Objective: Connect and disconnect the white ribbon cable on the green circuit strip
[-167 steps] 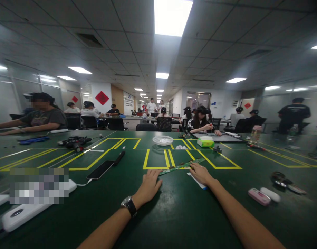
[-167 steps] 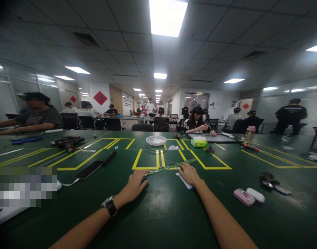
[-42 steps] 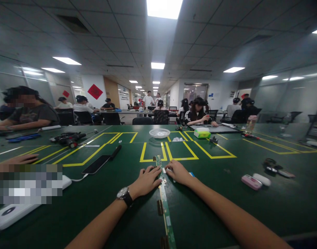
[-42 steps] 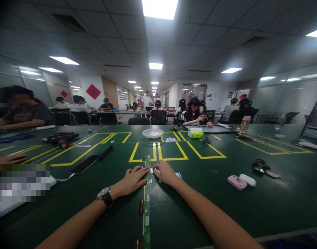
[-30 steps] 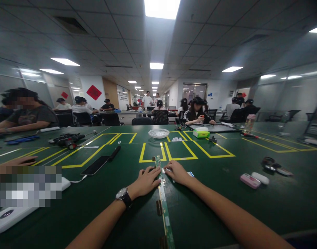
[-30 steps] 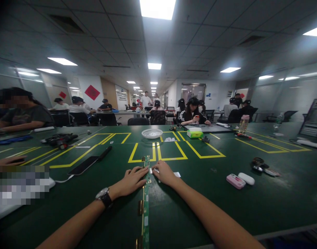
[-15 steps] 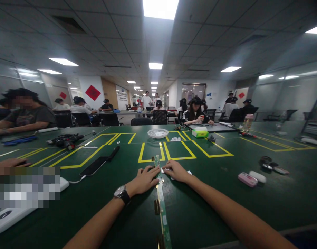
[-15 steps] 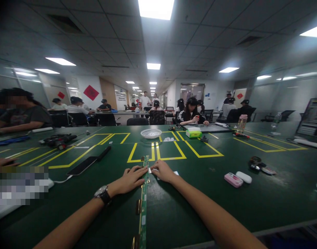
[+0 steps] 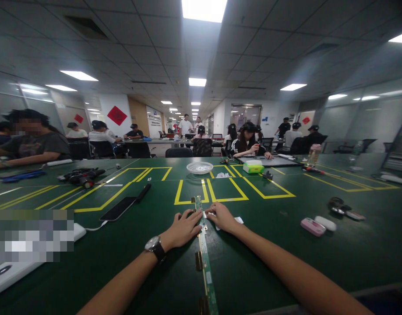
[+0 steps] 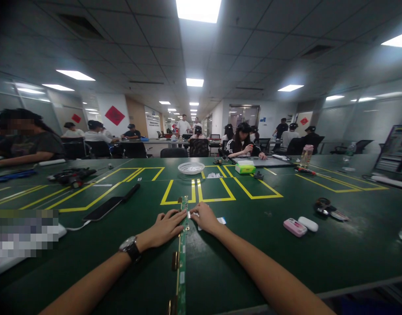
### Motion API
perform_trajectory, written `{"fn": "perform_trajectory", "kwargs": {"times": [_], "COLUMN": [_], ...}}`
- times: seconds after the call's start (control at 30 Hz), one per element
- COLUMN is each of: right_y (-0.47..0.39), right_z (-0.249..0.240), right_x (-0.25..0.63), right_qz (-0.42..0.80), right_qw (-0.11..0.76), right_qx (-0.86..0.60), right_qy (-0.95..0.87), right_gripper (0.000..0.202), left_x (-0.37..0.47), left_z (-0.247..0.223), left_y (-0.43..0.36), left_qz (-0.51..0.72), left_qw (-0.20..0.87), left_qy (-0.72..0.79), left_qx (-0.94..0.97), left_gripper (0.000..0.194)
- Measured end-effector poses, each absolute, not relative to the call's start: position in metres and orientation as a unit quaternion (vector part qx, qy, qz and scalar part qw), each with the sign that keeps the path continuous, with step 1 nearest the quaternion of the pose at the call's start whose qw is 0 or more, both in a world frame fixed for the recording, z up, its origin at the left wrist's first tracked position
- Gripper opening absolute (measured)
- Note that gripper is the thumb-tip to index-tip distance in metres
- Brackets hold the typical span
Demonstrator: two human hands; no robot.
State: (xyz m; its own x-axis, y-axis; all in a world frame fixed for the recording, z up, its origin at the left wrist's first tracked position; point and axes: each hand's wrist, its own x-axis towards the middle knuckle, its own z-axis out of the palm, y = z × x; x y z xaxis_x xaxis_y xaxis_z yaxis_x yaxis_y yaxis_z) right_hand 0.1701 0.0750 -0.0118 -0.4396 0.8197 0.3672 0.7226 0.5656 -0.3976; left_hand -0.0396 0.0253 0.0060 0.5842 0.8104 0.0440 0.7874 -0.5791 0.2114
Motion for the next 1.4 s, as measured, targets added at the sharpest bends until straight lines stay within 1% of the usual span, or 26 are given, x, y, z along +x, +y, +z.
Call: {"fn": "perform_trajectory", "kwargs": {"times": [0.27, 0.57, 0.77, 0.9, 1.07, 1.17, 1.23, 1.33, 1.4], "right_y": [0.076, 0.074, 0.074, 0.070, 0.073, 0.074, 0.071, 0.065, 0.063], "right_z": [-0.011, -0.008, -0.009, -0.002, 0.006, 0.008, 0.011, 0.015, 0.015], "right_x": [0.171, 0.173, 0.173, 0.173, 0.184, 0.191, 0.191, 0.187, 0.184], "right_qz": [0.086, 0.083, 0.043, 0.024, 0.017, 0.021, 0.028, 0.030, 0.020], "right_qw": [0.265, 0.272, 0.282, 0.294, 0.313, 0.307, 0.297, 0.252, 0.212], "right_qx": [-0.443, -0.418, -0.399, -0.387, -0.383, -0.377, -0.339, -0.254, -0.226], "right_qy": [-0.852, -0.863, -0.872, -0.874, -0.869, -0.874, -0.892, -0.933, -0.950], "right_gripper": [0.020, 0.019, 0.018, 0.026, 0.035, 0.037, 0.039, 0.042, 0.044], "left_x": [-0.038, -0.042, -0.041, -0.041, -0.043, -0.044, -0.044, -0.043, -0.043], "left_z": [0.009, 0.006, 0.010, 0.013, 0.007, 0.003, 0.002, 0.001, 0.001], "left_y": [0.024, 0.026, 0.024, 0.021, 0.027, 0.031, 0.032, 0.034, 0.035], "left_qz": [0.055, 0.077, 0.079, 0.099, 0.156, 0.182, 0.193, 0.213, 0.232], "left_qw": [0.081, 0.085, 0.091, 0.095, 0.095, 0.082, 0.074, 0.062, 0.053], "left_qy": [0.454, 0.451, 0.449, 0.455, 0.469, 0.470, 0.472, 0.478, 0.483], "left_qx": [0.886, 0.885, 0.885, 0.880, 0.864, 0.860, 0.857, 0.850, 0.843], "left_gripper": [0.054, 0.052, 0.052, 0.051, 0.049, 0.047, 0.046, 0.045, 0.045]}}
